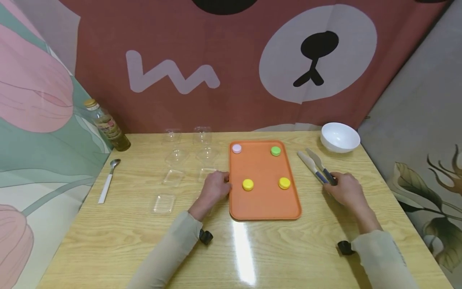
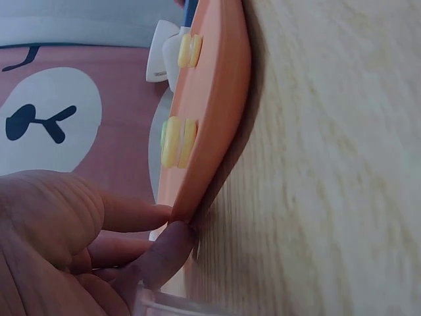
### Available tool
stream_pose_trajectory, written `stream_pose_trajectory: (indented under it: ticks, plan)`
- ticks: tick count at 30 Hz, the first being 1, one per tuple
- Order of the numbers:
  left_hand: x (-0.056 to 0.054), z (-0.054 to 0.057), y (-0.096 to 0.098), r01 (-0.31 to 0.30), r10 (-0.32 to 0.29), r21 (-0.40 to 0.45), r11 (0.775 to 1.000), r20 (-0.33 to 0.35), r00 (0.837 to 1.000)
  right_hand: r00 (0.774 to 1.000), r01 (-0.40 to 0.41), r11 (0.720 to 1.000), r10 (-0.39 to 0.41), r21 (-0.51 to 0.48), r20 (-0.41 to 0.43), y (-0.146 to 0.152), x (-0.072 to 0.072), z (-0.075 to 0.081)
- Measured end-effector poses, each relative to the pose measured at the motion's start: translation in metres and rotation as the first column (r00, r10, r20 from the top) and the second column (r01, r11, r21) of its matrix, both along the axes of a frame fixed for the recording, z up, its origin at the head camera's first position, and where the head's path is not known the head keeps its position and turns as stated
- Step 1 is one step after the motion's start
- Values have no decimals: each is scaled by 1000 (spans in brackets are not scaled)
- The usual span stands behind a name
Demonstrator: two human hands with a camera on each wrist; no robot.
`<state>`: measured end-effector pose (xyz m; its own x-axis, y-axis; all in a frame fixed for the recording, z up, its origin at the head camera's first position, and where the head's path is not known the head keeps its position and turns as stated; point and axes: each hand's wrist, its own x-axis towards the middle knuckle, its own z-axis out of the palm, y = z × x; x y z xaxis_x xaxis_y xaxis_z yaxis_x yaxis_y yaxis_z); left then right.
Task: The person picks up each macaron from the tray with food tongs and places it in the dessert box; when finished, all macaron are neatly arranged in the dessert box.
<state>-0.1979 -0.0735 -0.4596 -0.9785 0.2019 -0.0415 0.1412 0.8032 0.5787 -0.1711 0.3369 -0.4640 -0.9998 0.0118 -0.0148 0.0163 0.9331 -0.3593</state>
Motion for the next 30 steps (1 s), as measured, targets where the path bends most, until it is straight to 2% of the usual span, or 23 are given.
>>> stream_pose_trajectory:
  ticks: [4,10,16,21,30]
  plan:
    - [0,-1,-1,-11,11,2,1000,-17,1000,998,-1,1000,0,-24,-57,3,-1,-3]
    - [-1,-3,-2,-12,12,35,999,0,1000,995,0,999,-5,-50,-100,5,-1,-4]
    - [0,-4,-2,-2,2,17,1000,-23,1000,986,15,997,-28,-81,-164,-1,-3,-1]
    - [1,-3,-2,-2,2,35,999,-2,1000,985,-2,995,-14,-95,-173,-13,-7,10]
    - [4,-2,-1,-8,6,54,999,41,999,988,-90,989,74,-116,-138,-52,-21,28]
